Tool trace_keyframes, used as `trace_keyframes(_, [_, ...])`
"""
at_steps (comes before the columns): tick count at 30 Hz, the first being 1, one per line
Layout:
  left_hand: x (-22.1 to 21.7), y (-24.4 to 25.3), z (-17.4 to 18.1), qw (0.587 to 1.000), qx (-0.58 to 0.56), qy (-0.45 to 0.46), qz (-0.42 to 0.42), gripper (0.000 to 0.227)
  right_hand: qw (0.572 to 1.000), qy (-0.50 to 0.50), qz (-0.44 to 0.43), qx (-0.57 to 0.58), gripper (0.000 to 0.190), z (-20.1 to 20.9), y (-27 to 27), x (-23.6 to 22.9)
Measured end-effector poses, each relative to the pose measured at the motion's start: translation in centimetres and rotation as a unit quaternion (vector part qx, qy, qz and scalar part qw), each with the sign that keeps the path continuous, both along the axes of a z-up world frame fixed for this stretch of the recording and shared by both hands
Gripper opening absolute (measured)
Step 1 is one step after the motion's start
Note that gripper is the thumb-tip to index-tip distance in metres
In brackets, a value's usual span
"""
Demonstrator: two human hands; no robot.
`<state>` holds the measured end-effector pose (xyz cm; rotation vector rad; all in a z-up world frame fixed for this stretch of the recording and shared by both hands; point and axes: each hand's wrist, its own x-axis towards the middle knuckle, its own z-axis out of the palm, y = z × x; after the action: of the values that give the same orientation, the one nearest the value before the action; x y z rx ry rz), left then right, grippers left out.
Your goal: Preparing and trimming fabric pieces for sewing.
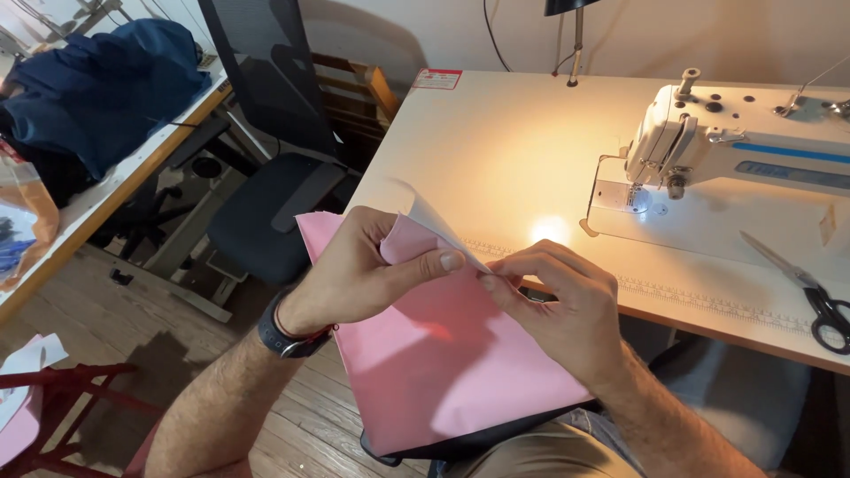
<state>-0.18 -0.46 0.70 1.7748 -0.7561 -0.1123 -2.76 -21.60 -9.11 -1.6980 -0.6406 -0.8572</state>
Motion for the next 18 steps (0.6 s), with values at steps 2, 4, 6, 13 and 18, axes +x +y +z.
trace_keyframes(2, [0.0, -0.1, 0.2, 1.0, 0.002, -0.006, -0.007, 0.018, 1.0, 0.013, -0.007, 0.0, 0.009, 0.1, 0.1, -0.1])
trace_keyframes(4, [-0.3, -0.5, 0.9, 1.0, 0.012, -0.015, -0.005, 0.016, 0.999, 0.033, 0.002, -0.001, 0.009, -0.5, -0.3, 0.0])
trace_keyframes(6, [-0.3, -0.5, 1.1, 0.999, 0.021, -0.026, 0.0, 0.014, 0.999, 0.05, 0.014, -0.002, 0.01, -0.5, -0.5, -0.1])
trace_keyframes(13, [0.3, 1.1, 0.0, 0.993, 0.049, -0.076, 0.077, 0.02, 0.982, 0.168, 0.084, -0.018, 0.018, -1.7, -3.3, -0.6])
trace_keyframes(18, [0.8, 1.1, -0.6, 0.986, 0.046, -0.062, 0.148, 0.024, 0.982, 0.178, 0.05, -0.031, 0.018, -2.9, -3.2, -2.0])
